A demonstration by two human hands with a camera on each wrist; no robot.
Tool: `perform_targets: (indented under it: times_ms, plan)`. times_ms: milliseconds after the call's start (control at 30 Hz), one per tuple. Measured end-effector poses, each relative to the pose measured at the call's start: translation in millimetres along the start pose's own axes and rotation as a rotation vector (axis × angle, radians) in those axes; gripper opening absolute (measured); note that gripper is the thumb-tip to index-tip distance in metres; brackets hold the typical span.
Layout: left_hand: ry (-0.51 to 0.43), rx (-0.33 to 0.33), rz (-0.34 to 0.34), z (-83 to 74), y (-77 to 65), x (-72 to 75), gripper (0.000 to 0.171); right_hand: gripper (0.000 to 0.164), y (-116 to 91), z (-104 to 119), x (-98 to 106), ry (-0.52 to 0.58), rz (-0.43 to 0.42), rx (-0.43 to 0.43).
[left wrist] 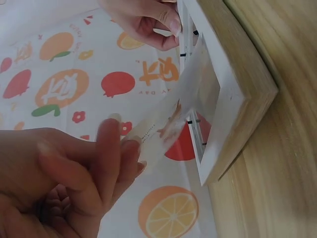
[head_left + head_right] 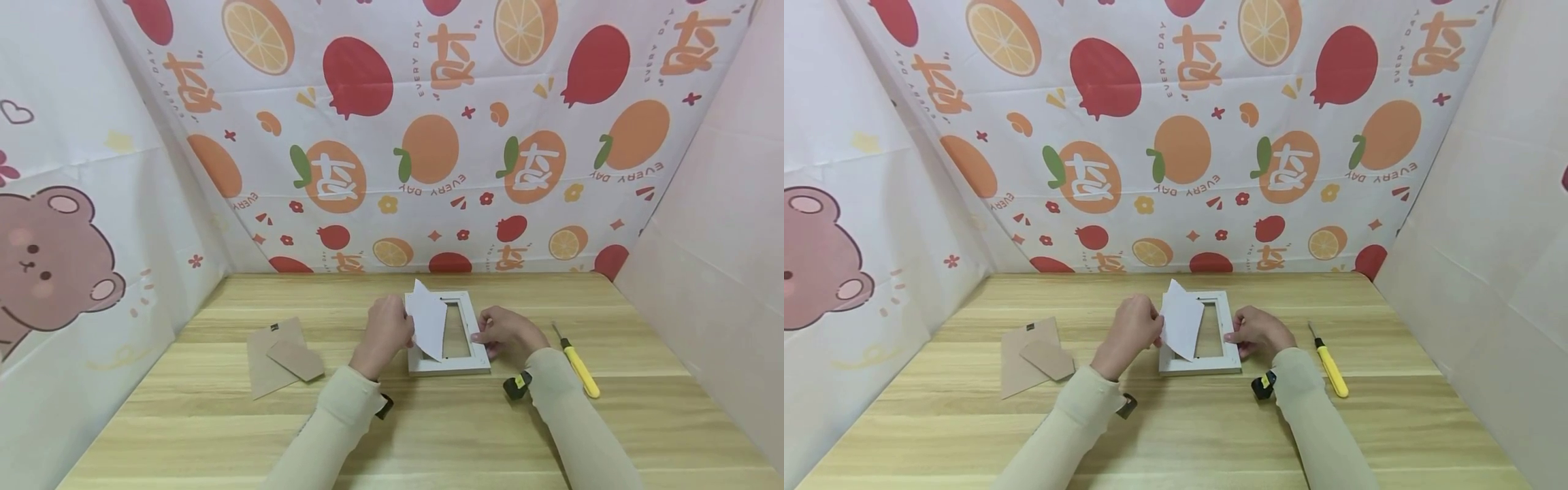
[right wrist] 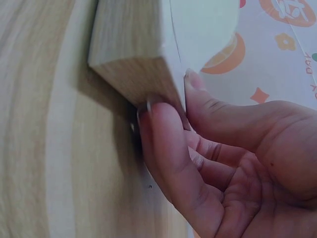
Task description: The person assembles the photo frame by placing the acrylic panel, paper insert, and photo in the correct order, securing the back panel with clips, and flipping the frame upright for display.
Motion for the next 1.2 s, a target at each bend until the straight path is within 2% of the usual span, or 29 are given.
perform_targets:
  times_ms: [167, 267, 367, 500, 633, 967, 1200]
  plan:
    - [-0.017, 0.025, 0.028, 1.3, 1.4, -2.7, 0.042, 0.018, 1.0, -0.5, 0.3, -0.020, 0.004, -0.013]
    - [-0.013, 0.045, 0.071, 1.3, 1.8, -3.7, 0.037, 0.018, 0.8, -0.5, 0.9, -0.034, 0.001, -0.017]
    - [0.027, 0.058, 0.122, 1.9, 2.3, -3.6, 0.033, 0.018, 1.0, -0.4, 1.1, -0.037, -0.002, -0.014]
    - [0.095, 0.051, 0.158, 4.7, 3.6, -2.1, 0.028, 0.018, 0.4, 0.2, 1.1, -0.025, -0.006, -0.017]
    - [0.095, 0.072, 0.180, 8.4, 4.9, -1.3, 0.031, 0.019, -0.9, 0.3, 1.2, -0.029, -0.002, -0.005]
    - [0.019, 0.116, 0.149, 10.6, 5.2, -0.5, 0.038, 0.020, -1.5, -1.4, -0.4, -0.015, -0.008, -0.002]
    - [-0.017, 0.140, 0.172, 9.1, 3.4, 0.8, 0.040, 0.021, -0.4, -1.7, 0.2, -0.032, -0.003, 0.011]
Point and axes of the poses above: each hand's wrist, its own y-axis towards the middle knuckle, its own x-axis out of the back of the hand, z = x × y, the point moved 1 cm from there along y, towards the middle knuckle, and after that the axes turned 1 degree about -x, right-handed, at the moved point
